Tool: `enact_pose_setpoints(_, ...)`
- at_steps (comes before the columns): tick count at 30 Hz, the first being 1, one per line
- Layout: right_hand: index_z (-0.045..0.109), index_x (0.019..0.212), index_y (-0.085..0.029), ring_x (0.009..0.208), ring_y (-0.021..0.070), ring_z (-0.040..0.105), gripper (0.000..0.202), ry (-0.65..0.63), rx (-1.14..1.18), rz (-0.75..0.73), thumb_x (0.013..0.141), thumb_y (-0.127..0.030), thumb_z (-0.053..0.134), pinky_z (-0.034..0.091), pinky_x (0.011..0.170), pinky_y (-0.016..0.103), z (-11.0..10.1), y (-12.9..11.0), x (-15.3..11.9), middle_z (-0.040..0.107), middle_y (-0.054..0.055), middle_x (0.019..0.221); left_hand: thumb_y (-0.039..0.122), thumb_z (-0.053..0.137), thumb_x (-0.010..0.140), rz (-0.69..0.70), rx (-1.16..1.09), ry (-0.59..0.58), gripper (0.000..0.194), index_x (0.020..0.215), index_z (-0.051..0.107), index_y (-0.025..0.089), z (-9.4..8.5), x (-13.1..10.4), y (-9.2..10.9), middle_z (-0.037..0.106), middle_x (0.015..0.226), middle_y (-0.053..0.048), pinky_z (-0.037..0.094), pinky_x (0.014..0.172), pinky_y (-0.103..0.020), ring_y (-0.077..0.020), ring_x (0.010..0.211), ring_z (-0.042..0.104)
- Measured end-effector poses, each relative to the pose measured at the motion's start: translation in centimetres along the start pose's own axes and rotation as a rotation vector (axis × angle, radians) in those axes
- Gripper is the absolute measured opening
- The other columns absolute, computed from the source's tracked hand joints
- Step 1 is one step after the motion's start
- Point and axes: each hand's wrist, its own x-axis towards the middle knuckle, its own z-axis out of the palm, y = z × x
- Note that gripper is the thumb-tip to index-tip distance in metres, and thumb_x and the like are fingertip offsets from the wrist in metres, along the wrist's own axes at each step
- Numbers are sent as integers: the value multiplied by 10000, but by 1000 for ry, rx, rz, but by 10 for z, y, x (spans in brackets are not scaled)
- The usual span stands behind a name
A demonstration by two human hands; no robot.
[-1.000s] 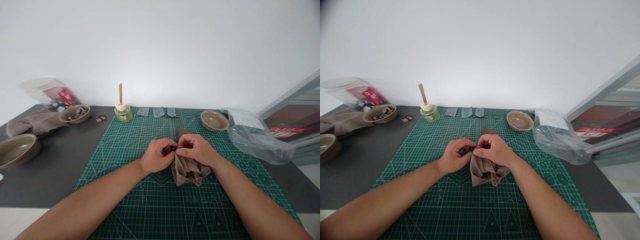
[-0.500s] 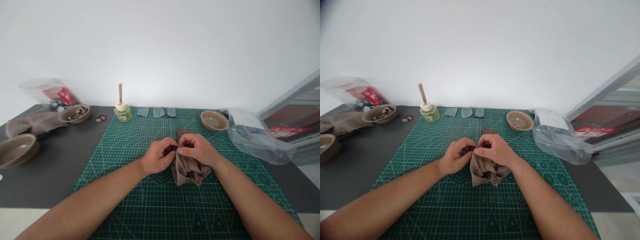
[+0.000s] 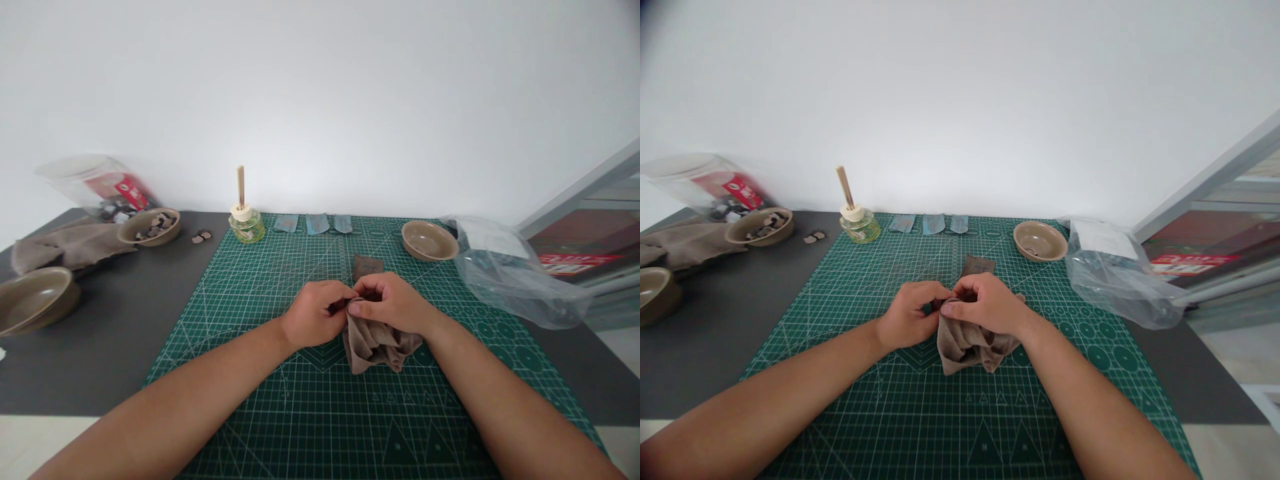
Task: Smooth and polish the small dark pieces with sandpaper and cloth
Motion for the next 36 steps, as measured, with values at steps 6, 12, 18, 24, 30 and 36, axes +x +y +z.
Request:
enact_pose_setpoints(6,647,747,-150,587,128,535,277,-4,-90,-4,722,-427,654,390,528,232,2,-2,0,609,2,641,68,512,717,15,17,-35,170,826,620,142,0,-1,-2,621,650,-12,434,527,-195,-93,567,560)
enact_pose_setpoints(12,640,753,-147,604,135,545,286,-11,-119,-10,737,-433,637,392,534,237,3,-2,1,615,9,659,49,509,692,-5,-2,-68,189,817,611,147,0,0,-1,627,675,-9,434,538,-194,-94,583,562)
enact_pose_setpoints(18,631,732,-148,587,126,522,300,-9,-160,-24,748,-447,618,366,523,234,4,-2,1,595,3,638,55,500,700,-3,-6,-97,212,853,617,143,0,-1,-2,633,699,-22,450,560,-209,-108,615,579)
enact_pose_setpoints(24,632,729,-148,586,122,514,294,-10,-195,-28,753,-440,615,352,524,233,4,-3,1,589,1,637,62,501,708,-22,-3,-128,224,871,628,147,0,-1,-3,634,705,-23,455,560,-214,-111,618,584)
enact_pose_setpoints(30,618,707,-151,558,110,476,293,-22,-213,-30,752,-440,613,329,502,229,4,0,1,547,-17,605,63,506,705,-36,-5,-161,215,862,626,150,0,-1,-3,650,726,-28,469,582,-219,-120,649,602)
enact_pose_setpoints(36,614,697,-154,548,108,464,304,-29,-247,-32,760,-451,600,310,491,229,4,-1,2,543,-15,596,70,503,704,-38,6,-181,209,855,623,150,-1,0,-2,650,733,-30,467,580,-220,-122,653,603)
